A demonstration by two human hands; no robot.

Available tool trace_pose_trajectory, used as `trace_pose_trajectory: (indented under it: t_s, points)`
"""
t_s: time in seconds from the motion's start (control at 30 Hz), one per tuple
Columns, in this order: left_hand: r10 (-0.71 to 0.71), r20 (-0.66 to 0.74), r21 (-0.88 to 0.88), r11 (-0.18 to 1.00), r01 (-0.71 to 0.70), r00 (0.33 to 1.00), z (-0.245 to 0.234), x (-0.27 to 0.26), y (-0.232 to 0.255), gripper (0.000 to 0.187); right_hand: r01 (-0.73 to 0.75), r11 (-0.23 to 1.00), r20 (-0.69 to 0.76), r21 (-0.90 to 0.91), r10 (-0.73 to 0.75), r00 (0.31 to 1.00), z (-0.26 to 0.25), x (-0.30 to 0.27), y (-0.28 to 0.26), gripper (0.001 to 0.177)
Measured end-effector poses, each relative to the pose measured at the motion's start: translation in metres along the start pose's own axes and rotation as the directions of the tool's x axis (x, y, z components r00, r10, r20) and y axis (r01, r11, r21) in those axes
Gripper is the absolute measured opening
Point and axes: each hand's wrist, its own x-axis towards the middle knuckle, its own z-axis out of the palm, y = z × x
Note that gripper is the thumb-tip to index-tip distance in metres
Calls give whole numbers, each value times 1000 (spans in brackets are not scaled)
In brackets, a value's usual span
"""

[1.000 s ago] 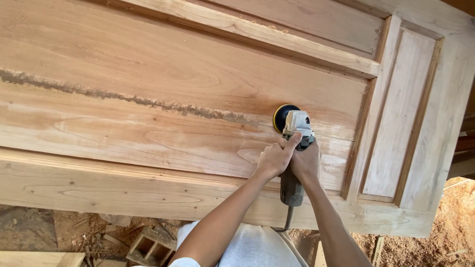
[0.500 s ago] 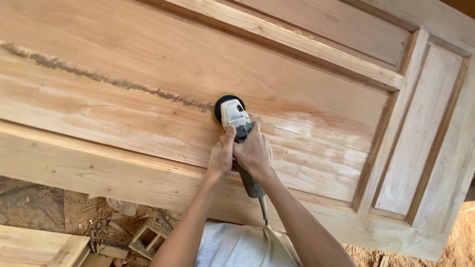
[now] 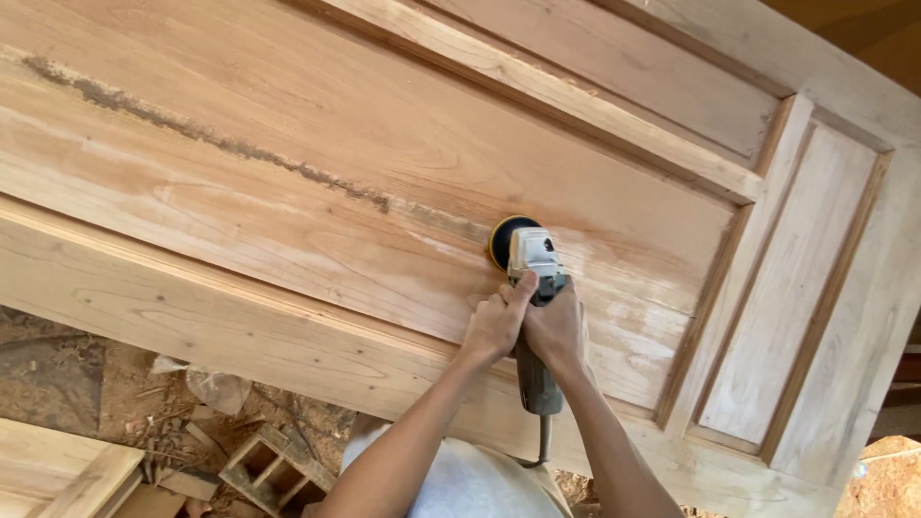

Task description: Sanding a wooden door panel using a power sander

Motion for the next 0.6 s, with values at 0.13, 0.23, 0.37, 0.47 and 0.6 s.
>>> trace_pose_trajectory:
  t_s: [0.13, 0.23, 0.37, 0.47, 0.6]
  points:
    - [50, 45, 124, 991, -56, 998, 29, -10, 31, 103, 7, 997, -23, 75, -5, 1000, -25, 16, 33, 87]
    - [33, 179, 34, 999, -40, 983, 45, -18, 59, 115, 21, 995, -87, 102, -13, 996, -38, 44, 72, 77]
    - [98, 237, 20, 994, -106, 966, 82, -24, 74, 119, -4, 989, -185, 149, 32, 982, -51, 35, 111, 61]
    - [74, 243, -2, 997, -76, 967, 88, -22, 73, 118, -43, 987, -166, 152, 69, 984, -64, 21, 101, 60]
    - [20, 158, -9, 1000, -19, 987, 54, -15, 54, 114, 1, 983, -115, 184, 20, 993, -39, 30, 84, 69]
